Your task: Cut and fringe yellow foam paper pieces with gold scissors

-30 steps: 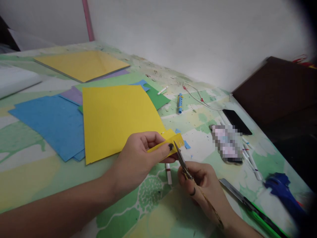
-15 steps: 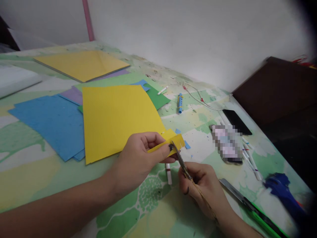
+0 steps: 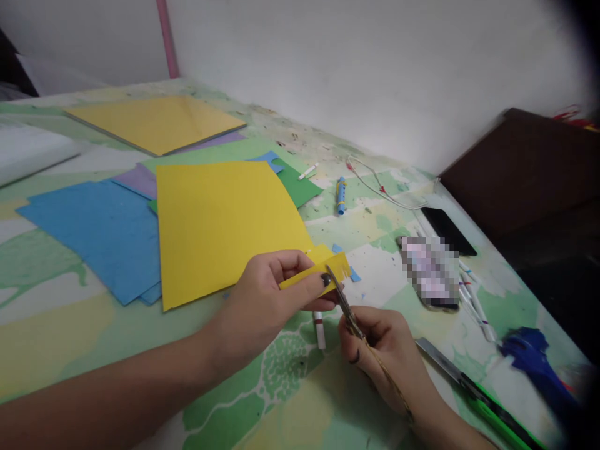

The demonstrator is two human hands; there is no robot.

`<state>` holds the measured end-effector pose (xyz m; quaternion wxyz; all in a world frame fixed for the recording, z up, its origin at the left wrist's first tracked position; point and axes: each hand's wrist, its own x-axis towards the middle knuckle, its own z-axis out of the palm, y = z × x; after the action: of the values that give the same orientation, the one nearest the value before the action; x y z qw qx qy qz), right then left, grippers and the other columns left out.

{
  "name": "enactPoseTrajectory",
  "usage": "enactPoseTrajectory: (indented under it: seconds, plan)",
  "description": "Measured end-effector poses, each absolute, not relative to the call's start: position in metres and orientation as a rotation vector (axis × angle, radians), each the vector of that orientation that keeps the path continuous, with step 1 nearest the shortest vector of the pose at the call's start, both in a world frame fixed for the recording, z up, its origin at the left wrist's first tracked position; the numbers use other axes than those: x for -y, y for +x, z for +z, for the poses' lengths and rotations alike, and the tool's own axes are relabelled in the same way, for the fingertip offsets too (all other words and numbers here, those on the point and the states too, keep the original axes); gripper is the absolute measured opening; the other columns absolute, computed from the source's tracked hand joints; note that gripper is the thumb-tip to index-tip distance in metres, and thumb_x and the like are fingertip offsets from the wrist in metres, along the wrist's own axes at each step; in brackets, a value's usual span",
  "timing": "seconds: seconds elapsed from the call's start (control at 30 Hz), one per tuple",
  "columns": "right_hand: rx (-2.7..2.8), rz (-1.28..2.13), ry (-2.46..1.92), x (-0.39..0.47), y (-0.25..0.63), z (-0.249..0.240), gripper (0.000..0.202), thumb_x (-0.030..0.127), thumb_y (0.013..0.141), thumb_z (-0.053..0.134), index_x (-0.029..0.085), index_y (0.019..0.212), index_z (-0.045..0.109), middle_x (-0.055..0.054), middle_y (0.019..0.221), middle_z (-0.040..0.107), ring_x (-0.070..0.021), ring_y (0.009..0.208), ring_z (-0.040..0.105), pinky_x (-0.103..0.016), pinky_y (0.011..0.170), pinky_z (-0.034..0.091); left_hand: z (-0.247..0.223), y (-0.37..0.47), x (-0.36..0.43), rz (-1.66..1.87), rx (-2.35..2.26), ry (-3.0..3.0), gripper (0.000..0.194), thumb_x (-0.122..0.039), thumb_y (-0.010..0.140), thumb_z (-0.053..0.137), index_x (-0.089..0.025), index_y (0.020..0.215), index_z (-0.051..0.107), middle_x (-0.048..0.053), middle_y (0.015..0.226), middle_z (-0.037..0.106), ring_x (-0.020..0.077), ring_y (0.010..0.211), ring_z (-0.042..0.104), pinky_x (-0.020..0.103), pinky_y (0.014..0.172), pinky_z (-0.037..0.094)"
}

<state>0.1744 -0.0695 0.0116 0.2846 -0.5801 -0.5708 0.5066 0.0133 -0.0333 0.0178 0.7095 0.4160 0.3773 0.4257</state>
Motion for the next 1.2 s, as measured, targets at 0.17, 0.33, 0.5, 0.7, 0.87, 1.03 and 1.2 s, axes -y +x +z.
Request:
enactPoseTrajectory:
  seconds: [0.17,0.33,0.5,0.7,0.87,1.03,1.2]
  plan:
    - [1.494,1.384,-1.514,0.0706,0.1738,0.0124,0.047,0.052,0.058,0.070,0.017,0.046,0.041,0.007,0.044,0.028,-0.0057,0.043,0.021,-0.020,0.038,0.016,0.0176,0.0132,0.0347,0.942,-0.824,0.871,0.013,-0.025,0.075,0.062,-0.012,0.073,0.062,0.005,0.080,0.069,0.0162,0.075,0.066,0.025,0.071,0.055]
    - [1.498,1.360,-1.496,0.0704,0.1741,0.0102,0.047,0.050,0.059,0.071,0.017,0.047,0.040,0.007,0.045,0.027,-0.0055,0.043,0.021,-0.020,0.038,0.016,0.0179,0.0132,0.0340,0.960,-0.842,0.876,0.011,-0.022,0.074,0.063,-0.012,0.069,0.061,0.003,0.075,0.068,0.0142,0.069,0.066,0.025,0.070,0.055]
    - [1.485,1.449,-1.439,0.0723,0.1756,0.0103,0.046,0.056,0.063,0.065,0.017,0.054,0.043,0.007,0.046,0.028,-0.0043,0.041,0.020,-0.019,0.035,0.015,0.0182,0.0135,0.0330,0.975,-0.828,0.866,0.011,-0.021,0.076,0.061,-0.012,0.069,0.060,0.003,0.076,0.068,0.0137,0.071,0.066,0.025,0.072,0.054]
    - [1.462,1.528,-1.403,0.0736,0.1789,0.0097,0.048,0.058,0.061,0.067,0.017,0.056,0.043,0.007,0.047,0.029,-0.0035,0.040,0.021,-0.018,0.033,0.015,0.0198,0.0131,0.0327,0.988,-0.885,0.923,0.014,-0.020,0.074,0.062,-0.013,0.064,0.055,0.003,0.075,0.069,0.0150,0.071,0.067,0.025,0.072,0.055]
    - [1.468,1.542,-1.372,0.0728,0.1789,0.0112,0.048,0.057,0.061,0.067,0.017,0.056,0.042,0.007,0.049,0.029,-0.0041,0.041,0.021,-0.018,0.034,0.016,0.0204,0.0125,0.0330,0.989,-0.908,0.949,0.018,-0.023,0.073,0.064,-0.014,0.061,0.053,0.003,0.075,0.070,0.0157,0.071,0.068,0.025,0.071,0.055]
    - [1.462,1.535,-1.369,0.0733,0.1790,0.0116,0.044,0.053,0.063,0.067,0.017,0.055,0.044,0.007,0.048,0.030,-0.0044,0.042,0.022,-0.018,0.035,0.016,0.0192,0.0116,0.0334,0.980,-0.923,0.969,0.017,-0.024,0.073,0.064,-0.014,0.062,0.054,0.004,0.076,0.071,0.0161,0.071,0.068,0.025,0.070,0.055]
    - [1.454,1.559,-1.362,0.0729,0.1799,0.0103,0.041,0.051,0.064,0.067,0.016,0.057,0.046,0.007,0.048,0.030,-0.0036,0.040,0.021,-0.017,0.033,0.016,0.0197,0.0119,0.0329,0.982,-0.932,0.981,0.017,-0.023,0.072,0.064,-0.015,0.061,0.054,0.003,0.073,0.070,0.0158,0.069,0.068,0.024,0.068,0.055]
